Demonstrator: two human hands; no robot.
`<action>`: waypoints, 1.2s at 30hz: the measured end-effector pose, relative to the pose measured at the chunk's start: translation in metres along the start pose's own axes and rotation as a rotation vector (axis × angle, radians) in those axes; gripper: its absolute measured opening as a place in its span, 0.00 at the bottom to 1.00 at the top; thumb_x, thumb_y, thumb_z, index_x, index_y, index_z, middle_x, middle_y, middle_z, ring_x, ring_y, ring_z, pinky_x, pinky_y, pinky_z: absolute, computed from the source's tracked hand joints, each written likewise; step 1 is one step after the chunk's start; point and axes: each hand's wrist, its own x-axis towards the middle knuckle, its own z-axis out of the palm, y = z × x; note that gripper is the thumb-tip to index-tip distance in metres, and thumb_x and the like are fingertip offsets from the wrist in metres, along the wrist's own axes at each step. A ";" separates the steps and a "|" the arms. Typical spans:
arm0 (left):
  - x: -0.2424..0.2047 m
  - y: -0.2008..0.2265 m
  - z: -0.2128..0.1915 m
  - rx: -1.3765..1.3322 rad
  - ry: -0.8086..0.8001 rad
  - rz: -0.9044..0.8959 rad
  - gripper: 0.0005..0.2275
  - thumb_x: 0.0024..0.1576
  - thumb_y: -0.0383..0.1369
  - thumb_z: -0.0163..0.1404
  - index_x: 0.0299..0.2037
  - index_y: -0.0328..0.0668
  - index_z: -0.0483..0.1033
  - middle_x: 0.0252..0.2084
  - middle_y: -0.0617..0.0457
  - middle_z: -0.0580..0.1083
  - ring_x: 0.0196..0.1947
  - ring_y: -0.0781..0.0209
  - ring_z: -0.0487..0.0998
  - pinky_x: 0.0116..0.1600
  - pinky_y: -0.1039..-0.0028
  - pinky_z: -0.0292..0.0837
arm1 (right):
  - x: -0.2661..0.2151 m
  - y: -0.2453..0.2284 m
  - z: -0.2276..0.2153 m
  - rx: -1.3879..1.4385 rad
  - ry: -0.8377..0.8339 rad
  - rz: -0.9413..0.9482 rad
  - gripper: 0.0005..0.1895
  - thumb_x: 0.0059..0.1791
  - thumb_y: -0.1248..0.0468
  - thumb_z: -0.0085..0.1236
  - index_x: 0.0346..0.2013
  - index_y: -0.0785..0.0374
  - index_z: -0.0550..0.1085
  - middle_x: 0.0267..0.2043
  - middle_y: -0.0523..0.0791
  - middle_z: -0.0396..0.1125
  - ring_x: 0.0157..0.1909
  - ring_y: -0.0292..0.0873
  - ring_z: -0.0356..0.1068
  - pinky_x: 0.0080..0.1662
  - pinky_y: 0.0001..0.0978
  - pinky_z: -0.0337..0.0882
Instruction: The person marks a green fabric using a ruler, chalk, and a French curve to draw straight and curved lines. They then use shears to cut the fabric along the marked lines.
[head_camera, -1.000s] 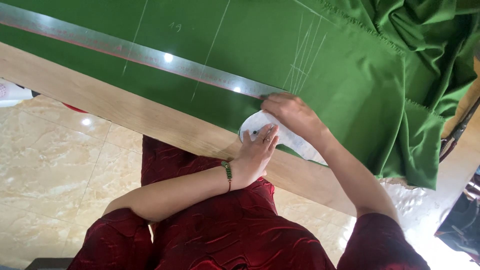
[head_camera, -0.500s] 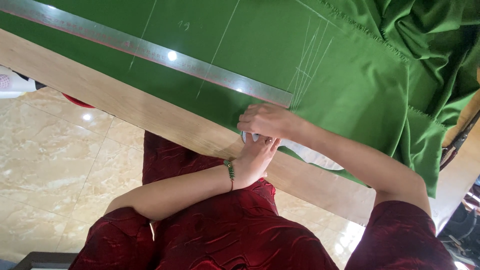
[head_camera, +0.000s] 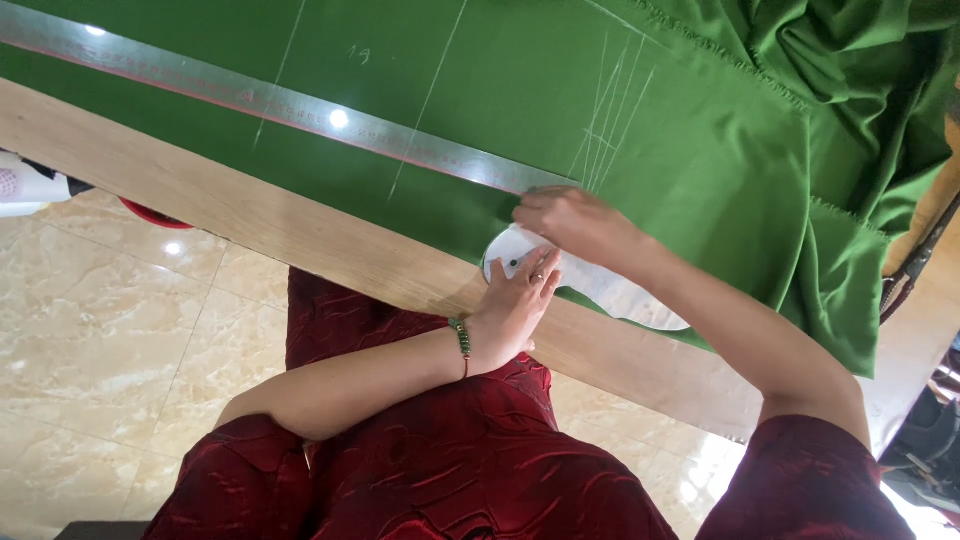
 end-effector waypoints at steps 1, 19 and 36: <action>0.000 0.000 0.000 -0.009 0.004 0.005 0.44 0.47 0.49 0.67 0.72 0.47 0.58 0.78 0.49 0.51 0.76 0.51 0.52 0.62 0.44 0.65 | -0.008 0.004 0.001 0.038 -0.014 0.070 0.04 0.55 0.68 0.47 0.36 0.60 0.70 0.34 0.43 0.66 0.43 0.52 0.72 0.50 0.43 0.73; 0.002 -0.002 0.002 0.100 -0.075 0.065 0.44 0.53 0.51 0.61 0.75 0.45 0.50 0.80 0.45 0.42 0.78 0.49 0.44 0.63 0.45 0.62 | -0.122 -0.057 -0.019 0.386 -0.014 1.139 0.12 0.48 0.56 0.65 0.41 0.59 0.81 0.44 0.50 0.70 0.53 0.55 0.71 0.54 0.51 0.70; -0.053 -0.113 0.036 -0.195 0.447 0.296 0.31 0.52 0.40 0.63 0.65 0.42 0.69 0.74 0.41 0.57 0.76 0.37 0.47 0.65 0.28 0.51 | -0.224 -0.092 0.072 0.674 0.982 1.569 0.04 0.55 0.59 0.63 0.41 0.54 0.79 0.34 0.37 0.68 0.38 0.32 0.65 0.46 0.25 0.67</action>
